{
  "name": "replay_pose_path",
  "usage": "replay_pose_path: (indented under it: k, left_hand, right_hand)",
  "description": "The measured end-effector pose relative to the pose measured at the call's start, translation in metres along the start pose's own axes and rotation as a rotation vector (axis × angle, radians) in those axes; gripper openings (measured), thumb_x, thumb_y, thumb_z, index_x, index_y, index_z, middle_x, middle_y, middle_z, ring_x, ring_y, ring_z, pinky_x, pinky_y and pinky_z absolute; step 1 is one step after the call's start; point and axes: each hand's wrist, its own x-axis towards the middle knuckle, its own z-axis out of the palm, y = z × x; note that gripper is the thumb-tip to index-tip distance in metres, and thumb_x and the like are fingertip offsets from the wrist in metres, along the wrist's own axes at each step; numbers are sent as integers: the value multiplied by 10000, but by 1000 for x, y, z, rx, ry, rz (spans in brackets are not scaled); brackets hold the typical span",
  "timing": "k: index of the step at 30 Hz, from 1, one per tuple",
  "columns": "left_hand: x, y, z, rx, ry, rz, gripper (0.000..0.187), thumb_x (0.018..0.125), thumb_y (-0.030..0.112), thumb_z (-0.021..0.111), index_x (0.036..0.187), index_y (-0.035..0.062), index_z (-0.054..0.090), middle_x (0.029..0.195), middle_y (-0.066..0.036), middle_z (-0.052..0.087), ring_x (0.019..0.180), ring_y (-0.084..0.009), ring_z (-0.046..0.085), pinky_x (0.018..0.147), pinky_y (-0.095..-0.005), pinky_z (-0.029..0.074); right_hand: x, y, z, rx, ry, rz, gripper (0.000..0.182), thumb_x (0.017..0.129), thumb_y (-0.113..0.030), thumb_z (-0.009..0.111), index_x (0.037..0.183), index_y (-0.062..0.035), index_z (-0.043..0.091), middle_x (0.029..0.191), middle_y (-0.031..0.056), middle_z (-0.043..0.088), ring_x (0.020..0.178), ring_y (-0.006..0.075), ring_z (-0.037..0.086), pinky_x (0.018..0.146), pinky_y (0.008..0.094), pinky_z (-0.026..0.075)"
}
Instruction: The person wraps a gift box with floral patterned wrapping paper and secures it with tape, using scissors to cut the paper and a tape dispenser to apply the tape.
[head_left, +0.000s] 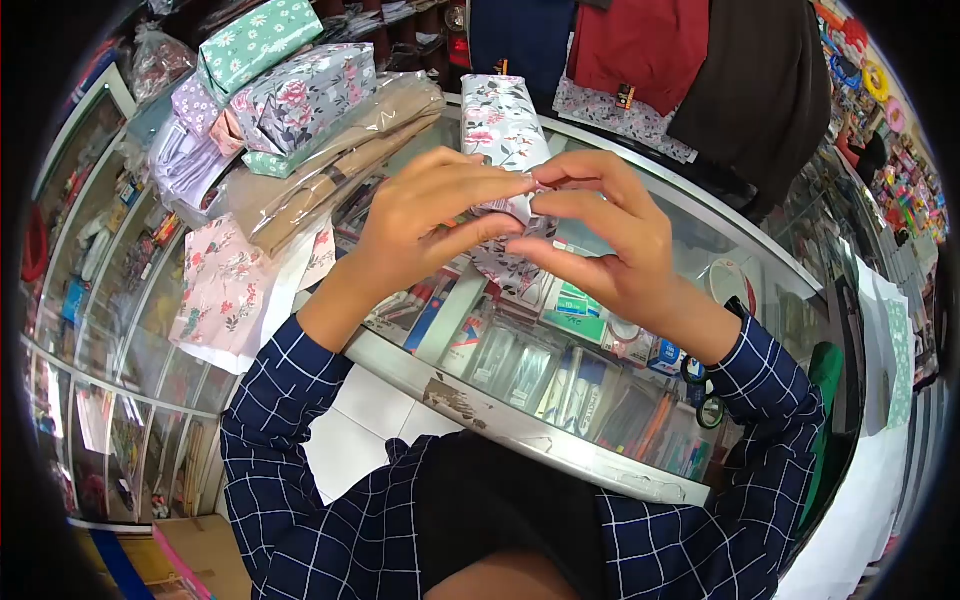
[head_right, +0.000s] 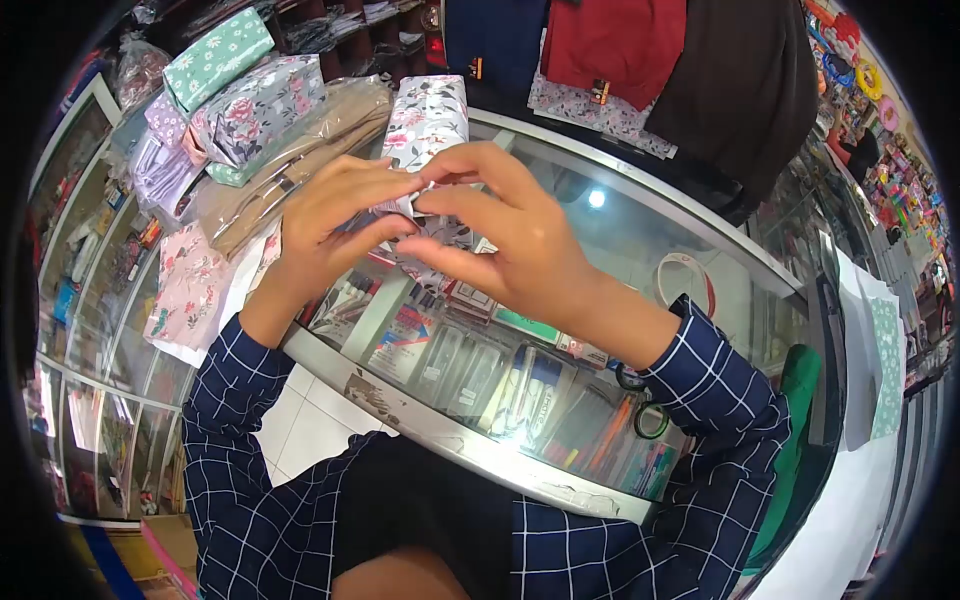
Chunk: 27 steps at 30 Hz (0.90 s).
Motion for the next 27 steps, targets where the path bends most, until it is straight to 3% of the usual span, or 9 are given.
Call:
replay_pose_path:
  k: [6, 12, 15, 18, 21, 24, 27]
  left_hand:
    - [3, -3, 4, -64, 21, 27, 226, 727, 109, 769, 943, 67, 718, 932, -50, 718, 803, -199, 644, 743, -301, 481]
    - [3, -3, 6, -143, 24, -40, 142, 712, 54, 758, 849, 55, 719, 852, -61, 713, 758, -198, 644, 721, -306, 467]
    - [1, -7, 8, -145, 51, -37, 143, 707, 32, 749, 845, 55, 721, 834, -60, 708, 748, -202, 644, 718, -308, 466]
    - [0, -10, 10, -147, 72, -40, 142, 701, 44, 756, 838, 57, 720, 853, -69, 711, 744, -212, 645, 724, -319, 471]
    - [3, -14, 6, -172, -28, -22, 180, 707, 56, 755, 885, 68, 737, 932, -67, 721, 807, -209, 651, 746, -322, 488]
    - [1, -21, 1, -186, -73, -56, 245, 719, 63, 751, 962, 87, 745, 1021, -52, 718, 891, -196, 648, 782, -326, 499]
    - [-4, -17, 2, -178, -77, -105, 294, 731, 74, 748, 1023, 104, 740, 1061, -35, 711, 943, -189, 639, 828, -329, 498]
  right_hand:
    - [-7, -1, 4, 151, 21, 160, 146, 782, -40, 731, 914, -26, 672, 1028, 86, 557, 922, 205, 575, 792, 300, 476]
    - [-8, 8, 6, 225, 24, 170, 126, 788, -27, 719, 903, -36, 669, 1028, 77, 566, 922, 186, 573, 808, 287, 464]
    - [0, 4, 6, 482, 54, 321, 149, 784, -16, 715, 925, -39, 671, 982, 74, 600, 869, 178, 590, 785, 273, 469]
    - [5, 9, 0, 201, -36, 162, 178, 776, -2, 714, 947, -38, 681, 916, 73, 630, 802, 171, 603, 722, 266, 481]
    - [4, 10, -6, 161, -64, 153, 186, 763, 2, 722, 945, -32, 699, 861, 76, 636, 749, 165, 605, 659, 266, 482]
    - [3, 11, -13, 189, -138, 229, 213, 776, 65, 693, 972, -14, 709, 909, 87, 639, 820, 139, 595, 701, 250, 464]
    - [10, 13, -11, 271, -114, 242, 125, 798, -5, 703, 916, -36, 727, 813, 61, 629, 714, 128, 593, 628, 248, 466]
